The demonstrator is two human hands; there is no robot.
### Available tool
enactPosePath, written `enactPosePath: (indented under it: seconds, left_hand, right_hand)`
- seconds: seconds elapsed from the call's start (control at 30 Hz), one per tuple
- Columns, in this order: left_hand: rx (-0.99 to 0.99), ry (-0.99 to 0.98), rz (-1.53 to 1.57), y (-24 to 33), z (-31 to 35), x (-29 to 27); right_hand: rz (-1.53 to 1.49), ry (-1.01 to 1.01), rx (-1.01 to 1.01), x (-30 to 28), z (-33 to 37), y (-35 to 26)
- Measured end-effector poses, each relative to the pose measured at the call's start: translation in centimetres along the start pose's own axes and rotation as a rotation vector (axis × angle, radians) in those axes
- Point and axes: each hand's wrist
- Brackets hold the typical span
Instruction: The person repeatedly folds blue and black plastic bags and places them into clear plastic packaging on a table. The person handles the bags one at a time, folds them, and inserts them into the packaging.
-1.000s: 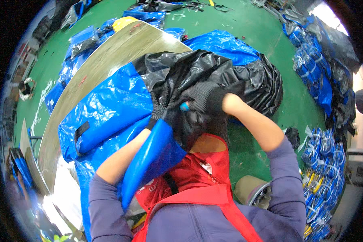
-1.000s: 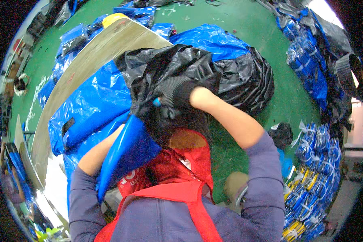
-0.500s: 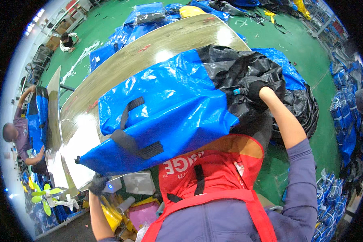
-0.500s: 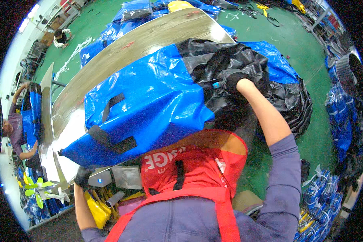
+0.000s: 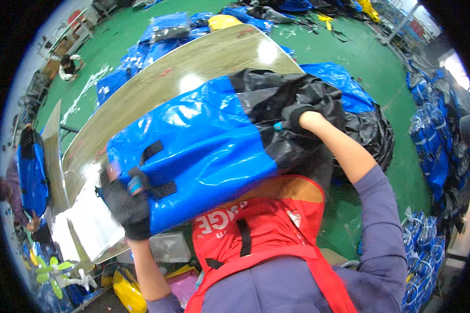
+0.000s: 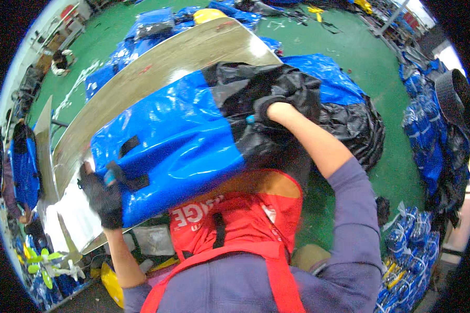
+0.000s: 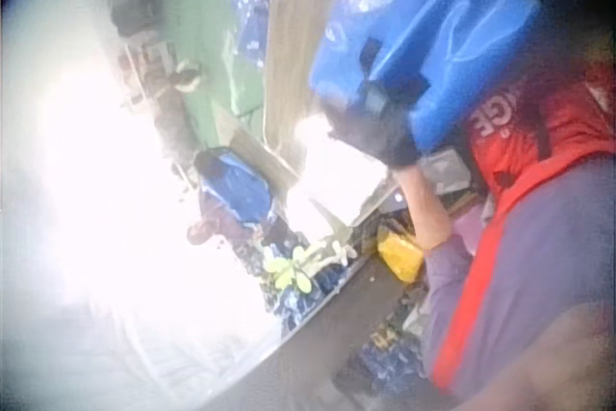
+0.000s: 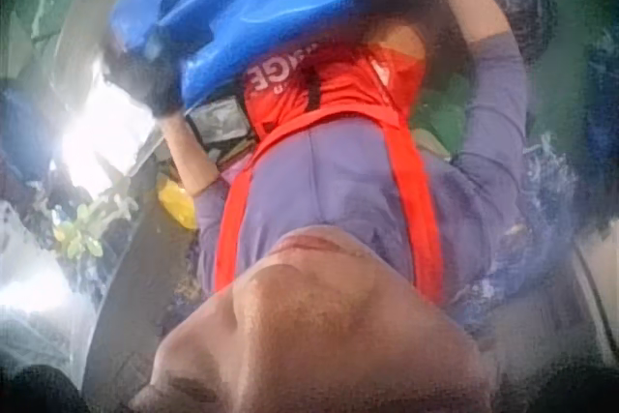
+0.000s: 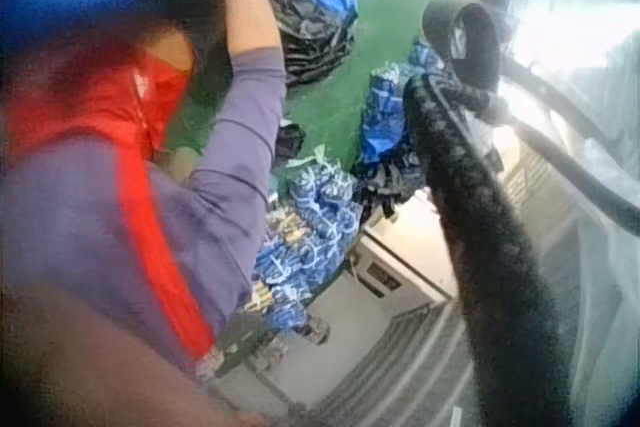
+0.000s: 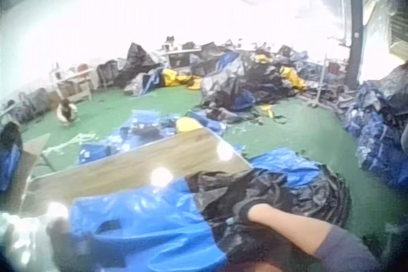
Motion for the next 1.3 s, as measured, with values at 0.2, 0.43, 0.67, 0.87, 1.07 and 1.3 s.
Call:
enactPosePath:
  seconds: [0.2,0.43,0.67,0.87,1.07,1.3]
  left_hand:
    - [0.432,-0.411,0.102,13.9,-4.6,9.2]
    - [0.376,-0.252,0.253,11.1,-2.5,15.0]
    - [0.378,-0.312,0.256,12.0,-4.6,12.5]
    - [0.506,-0.275,0.218,16.4,-6.2,11.2]
    - [0.299,-0.132,0.353,17.4,-4.6,12.8]
    - [0.162,-0.435,0.385,15.2,-6.2,12.4]
  right_hand:
    - [-0.036,0.55,0.025,-3.8,10.8,1.6]
    - [-0.523,0.66,-0.184,-0.7,11.4,11.5]
    - [-0.347,0.223,0.202,2.4,3.4,13.8]
    - [-0.18,0.428,0.175,1.3,5.6,12.4]
    - [-0.81,0.536,-0.189,-1.0,10.6,11.7]
    - [-0.43,0.616,0.037,1.6,6.3,11.5]
Point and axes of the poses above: each hand's wrist, its own z-axis away from the middle knuckle, its own x-axis out of the palm, y = z × x, and after that the axes turned 15 degrees about -z, right-handed
